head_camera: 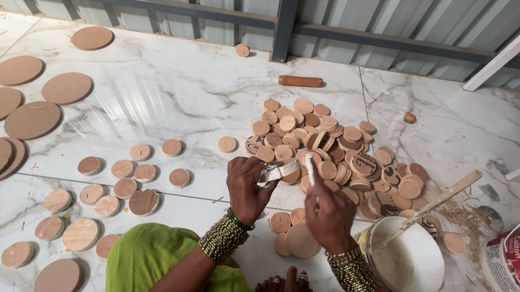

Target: The person sits on the floor and applies white paste by hand to small wooden discs and cut wooden pieces, picking each piece from a pile, spreading the paste over its surface with their fingers, and setting it back down. They work through the pieces one at a time, occasionally dipping fingers into a bucket of paste.

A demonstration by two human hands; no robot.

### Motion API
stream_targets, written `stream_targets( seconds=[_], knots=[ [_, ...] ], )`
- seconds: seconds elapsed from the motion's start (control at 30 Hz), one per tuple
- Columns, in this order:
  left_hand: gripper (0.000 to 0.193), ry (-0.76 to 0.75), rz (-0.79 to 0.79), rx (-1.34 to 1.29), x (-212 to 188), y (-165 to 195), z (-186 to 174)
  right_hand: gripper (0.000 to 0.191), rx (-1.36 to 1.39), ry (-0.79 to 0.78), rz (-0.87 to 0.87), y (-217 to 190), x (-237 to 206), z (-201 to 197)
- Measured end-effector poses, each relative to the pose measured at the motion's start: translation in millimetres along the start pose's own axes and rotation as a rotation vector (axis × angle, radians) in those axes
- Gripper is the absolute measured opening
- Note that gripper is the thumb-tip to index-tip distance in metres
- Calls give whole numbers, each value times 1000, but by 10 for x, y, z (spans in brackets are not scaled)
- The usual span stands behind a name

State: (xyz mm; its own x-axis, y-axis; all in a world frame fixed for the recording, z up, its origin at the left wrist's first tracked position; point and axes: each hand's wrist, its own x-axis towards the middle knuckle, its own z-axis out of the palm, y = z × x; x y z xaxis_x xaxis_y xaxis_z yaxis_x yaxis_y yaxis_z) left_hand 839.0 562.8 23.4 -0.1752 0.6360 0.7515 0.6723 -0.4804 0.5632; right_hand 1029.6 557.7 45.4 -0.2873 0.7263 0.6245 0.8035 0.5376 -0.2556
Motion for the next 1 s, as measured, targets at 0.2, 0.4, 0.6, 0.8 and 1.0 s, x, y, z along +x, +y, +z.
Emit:
stream_targets(
  seconds=[0.2, 0.4, 0.6, 0.8, 1.0],
  knots=[
    [36, -62, 45, 17, -46, -36, -16, 80, -387, -66, -174, -173, 22, 122],
    [38, -50, -48, 20, -26, -160, 4, 84, -334, -179, -232, -153, 35, -5],
    [32, 71, -46, 75, 81, -288, -117, 79, -46, -132, -265, -107, -86, -70],
    [38, 76, -47, -80, 36, -170, -124, 26, 1508, -458, 319, 127, -110, 286],
    [35, 2, -118, -87, 26, -137, -178, 34, 1558, -468, 568, 71, -94, 466]
  ],
)
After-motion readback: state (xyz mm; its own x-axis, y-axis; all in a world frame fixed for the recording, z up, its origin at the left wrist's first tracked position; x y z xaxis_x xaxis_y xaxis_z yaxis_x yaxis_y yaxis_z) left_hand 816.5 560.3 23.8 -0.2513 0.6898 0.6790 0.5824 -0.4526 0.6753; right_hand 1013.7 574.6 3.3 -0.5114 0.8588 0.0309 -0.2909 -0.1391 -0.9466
